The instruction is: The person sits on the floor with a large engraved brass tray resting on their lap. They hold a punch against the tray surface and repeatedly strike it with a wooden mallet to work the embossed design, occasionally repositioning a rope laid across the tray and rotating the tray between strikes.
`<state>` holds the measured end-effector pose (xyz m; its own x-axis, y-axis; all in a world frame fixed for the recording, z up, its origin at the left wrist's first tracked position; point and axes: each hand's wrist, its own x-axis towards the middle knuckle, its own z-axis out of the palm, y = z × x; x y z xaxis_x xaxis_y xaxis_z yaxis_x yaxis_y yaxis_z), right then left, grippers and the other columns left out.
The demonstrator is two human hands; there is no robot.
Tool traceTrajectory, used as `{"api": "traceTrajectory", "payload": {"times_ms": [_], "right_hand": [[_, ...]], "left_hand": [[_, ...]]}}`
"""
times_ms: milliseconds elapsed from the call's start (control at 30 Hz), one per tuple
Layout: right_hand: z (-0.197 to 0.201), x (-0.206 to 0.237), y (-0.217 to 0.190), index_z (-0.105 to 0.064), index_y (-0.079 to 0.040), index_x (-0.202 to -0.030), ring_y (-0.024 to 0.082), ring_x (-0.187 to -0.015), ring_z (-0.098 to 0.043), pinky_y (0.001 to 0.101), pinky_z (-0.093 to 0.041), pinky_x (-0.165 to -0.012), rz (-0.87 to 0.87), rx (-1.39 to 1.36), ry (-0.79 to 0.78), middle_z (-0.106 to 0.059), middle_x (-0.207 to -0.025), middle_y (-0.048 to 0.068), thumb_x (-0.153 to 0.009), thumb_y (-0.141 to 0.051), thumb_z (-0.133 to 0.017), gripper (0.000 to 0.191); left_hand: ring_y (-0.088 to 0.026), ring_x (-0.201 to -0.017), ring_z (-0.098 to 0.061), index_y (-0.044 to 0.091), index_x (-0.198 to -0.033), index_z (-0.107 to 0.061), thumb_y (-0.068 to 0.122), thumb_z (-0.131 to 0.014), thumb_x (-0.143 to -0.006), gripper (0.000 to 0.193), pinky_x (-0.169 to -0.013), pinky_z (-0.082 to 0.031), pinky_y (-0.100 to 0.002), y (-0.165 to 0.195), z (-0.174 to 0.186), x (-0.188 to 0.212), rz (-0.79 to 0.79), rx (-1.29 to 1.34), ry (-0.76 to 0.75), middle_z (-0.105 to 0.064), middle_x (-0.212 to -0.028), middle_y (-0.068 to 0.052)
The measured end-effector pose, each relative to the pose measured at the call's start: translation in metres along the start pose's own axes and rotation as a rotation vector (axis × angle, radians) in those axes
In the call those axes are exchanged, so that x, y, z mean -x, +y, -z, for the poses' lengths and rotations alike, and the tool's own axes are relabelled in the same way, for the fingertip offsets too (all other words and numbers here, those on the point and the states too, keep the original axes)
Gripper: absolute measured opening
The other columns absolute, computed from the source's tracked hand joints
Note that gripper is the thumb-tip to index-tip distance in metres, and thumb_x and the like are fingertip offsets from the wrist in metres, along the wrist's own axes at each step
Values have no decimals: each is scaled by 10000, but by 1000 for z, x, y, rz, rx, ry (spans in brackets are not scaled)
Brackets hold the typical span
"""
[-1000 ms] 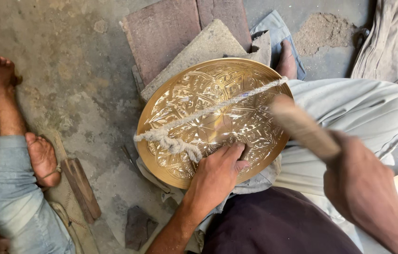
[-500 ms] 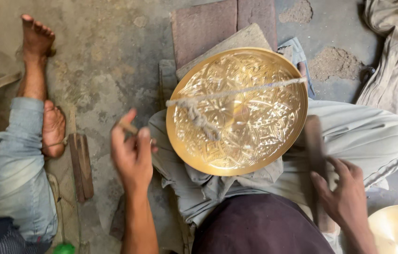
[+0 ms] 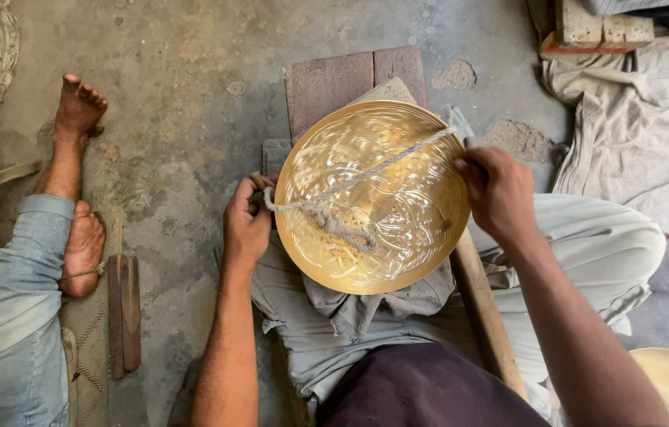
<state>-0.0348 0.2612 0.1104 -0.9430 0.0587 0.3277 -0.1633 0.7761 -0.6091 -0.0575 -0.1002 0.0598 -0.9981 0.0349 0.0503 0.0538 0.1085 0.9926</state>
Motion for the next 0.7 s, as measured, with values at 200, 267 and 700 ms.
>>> {"api": "traceTrajectory", "payload": {"times_ms": [200,267,700], "right_hand": [[2,-42,-13,-567,-106,-1462,152,-793,-582,322,-497,-732,-169,-349,-203,-644,-870,83,-1079,-323,-598,441],[-8,-45,-12,-584,-102,-1469,132,-853,-556,303,-490,-792,-128,-406,-198,-626,-913,69,-1136,-327,-554,403],[-21,54,42,-371,-18,-1521,249,-994,-667,394,-569,-742,-772,-249,-91,-646,-1244,181,-955,-355,-653,717]], "left_hand": [[-62,-1037,-542,37,-1131,-609,34,-543,-1059,97,-959,-457,-220,13,3,9,-32,239,-54,-597,-1085,37],[-56,-1035,-553,42,-1148,-616,41,-537,-1050,125,-953,-463,-213,12,0,7,11,256,39,-609,-1088,43],[-80,-797,-610,-15,-1221,-569,45,-630,-1033,206,-673,-534,-229,33,-12,29,85,-97,394,-631,-1043,-42]]}}
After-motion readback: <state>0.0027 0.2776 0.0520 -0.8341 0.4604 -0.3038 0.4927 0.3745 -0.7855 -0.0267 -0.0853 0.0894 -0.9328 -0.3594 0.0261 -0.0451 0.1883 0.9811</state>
